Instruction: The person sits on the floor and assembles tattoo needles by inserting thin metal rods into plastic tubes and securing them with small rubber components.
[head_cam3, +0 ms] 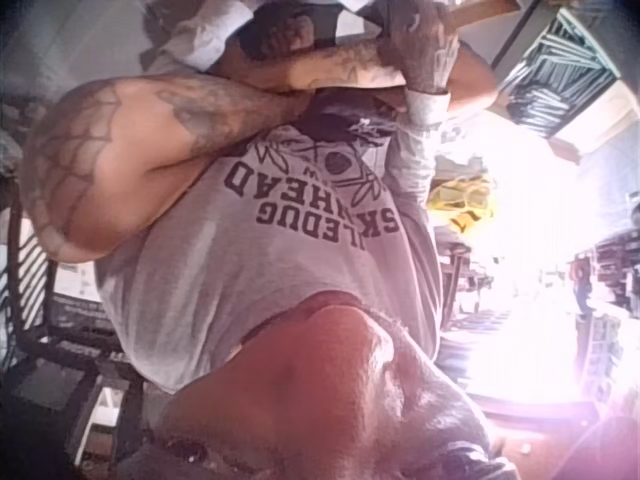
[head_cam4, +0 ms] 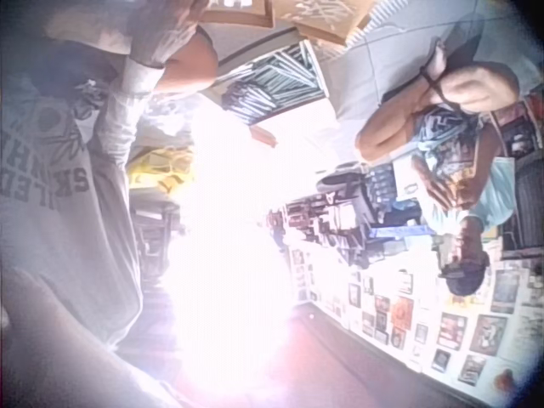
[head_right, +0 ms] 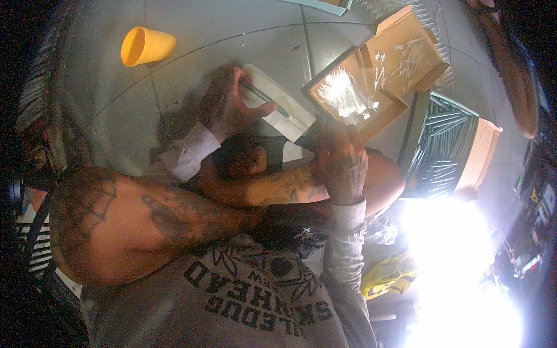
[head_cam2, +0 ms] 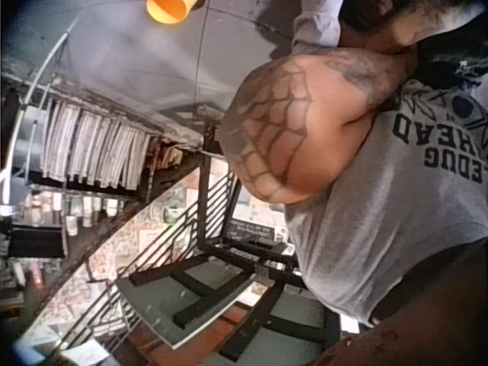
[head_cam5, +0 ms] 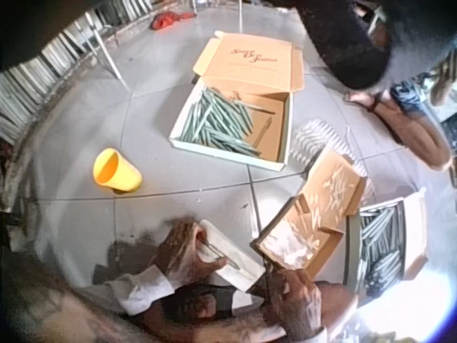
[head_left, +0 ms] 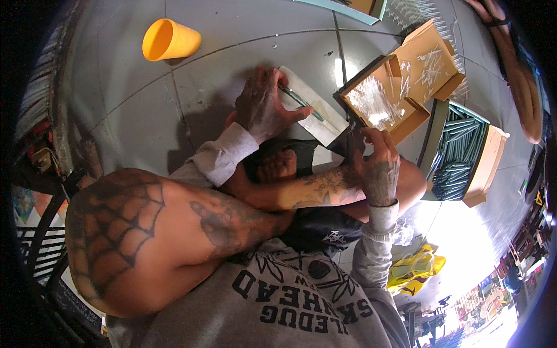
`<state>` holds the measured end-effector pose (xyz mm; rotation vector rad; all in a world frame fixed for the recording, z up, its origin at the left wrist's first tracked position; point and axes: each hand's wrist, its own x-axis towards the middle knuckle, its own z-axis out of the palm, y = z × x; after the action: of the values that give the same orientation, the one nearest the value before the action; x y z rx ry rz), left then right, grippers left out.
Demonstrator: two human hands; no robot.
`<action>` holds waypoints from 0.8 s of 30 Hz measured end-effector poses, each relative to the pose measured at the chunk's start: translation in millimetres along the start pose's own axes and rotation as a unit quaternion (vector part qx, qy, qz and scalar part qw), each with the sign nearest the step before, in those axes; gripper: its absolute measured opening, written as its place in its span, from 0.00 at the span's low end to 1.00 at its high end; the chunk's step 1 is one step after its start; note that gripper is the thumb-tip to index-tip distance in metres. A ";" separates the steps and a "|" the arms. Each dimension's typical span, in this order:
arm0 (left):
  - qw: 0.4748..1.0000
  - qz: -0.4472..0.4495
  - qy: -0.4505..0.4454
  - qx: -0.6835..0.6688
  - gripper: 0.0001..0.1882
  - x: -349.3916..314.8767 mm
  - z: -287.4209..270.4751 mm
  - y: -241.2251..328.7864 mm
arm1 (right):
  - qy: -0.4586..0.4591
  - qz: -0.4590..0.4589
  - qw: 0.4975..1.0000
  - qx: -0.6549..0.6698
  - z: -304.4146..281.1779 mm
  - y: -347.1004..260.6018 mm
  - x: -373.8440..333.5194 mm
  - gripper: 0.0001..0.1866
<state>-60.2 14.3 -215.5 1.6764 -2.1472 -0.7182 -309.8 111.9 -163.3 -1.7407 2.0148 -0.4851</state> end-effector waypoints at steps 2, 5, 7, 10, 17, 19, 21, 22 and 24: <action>0.999 0.005 0.012 0.029 0.39 -3.0 -6.8 2.1 | 0.045 -0.001 0.999 0.017 -3.7 -12.8 5.8 0.11; 0.999 0.032 0.036 0.018 0.40 -4.4 0.5 1.0 | 0.086 0.008 0.994 0.069 2.6 -22.6 13.1 0.12; 1.000 0.014 0.019 -0.010 0.41 -2.7 4.0 9.2 | 0.108 -0.019 0.989 0.097 18.7 -20.3 18.5 0.12; 0.999 0.042 0.030 0.002 0.43 -8.6 3.6 0.2 | 0.075 -0.030 0.986 0.143 41.3 -38.5 26.2 0.12; 0.984 -0.074 0.041 -0.155 0.27 -5.6 -18.5 -49.6 | 0.080 -0.035 0.991 0.101 73.4 -46.6 29.4 0.19; 0.982 -0.133 -0.040 -0.130 0.23 0.9 -26.4 -36.9 | 0.094 -0.046 0.989 0.105 70.8 -43.6 25.8 0.20; 0.985 -0.123 0.007 -0.119 0.21 1.8 -21.5 -33.6 | 0.116 -0.061 0.986 0.107 71.6 -40.6 25.7 0.21; 0.984 -0.137 0.001 -0.116 0.20 2.0 -21.6 -34.5 | 0.116 -0.070 0.985 0.104 73.2 -39.1 24.1 0.22; 0.940 -0.147 0.018 -0.308 0.18 3.4 -22.9 -32.8 | 0.116 -0.092 0.984 0.101 74.4 -39.2 22.2 0.23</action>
<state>-22.4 0.7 -215.5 1.6307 -1.4272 -1.2727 -239.9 85.3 -207.8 -1.8208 1.8838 -0.9588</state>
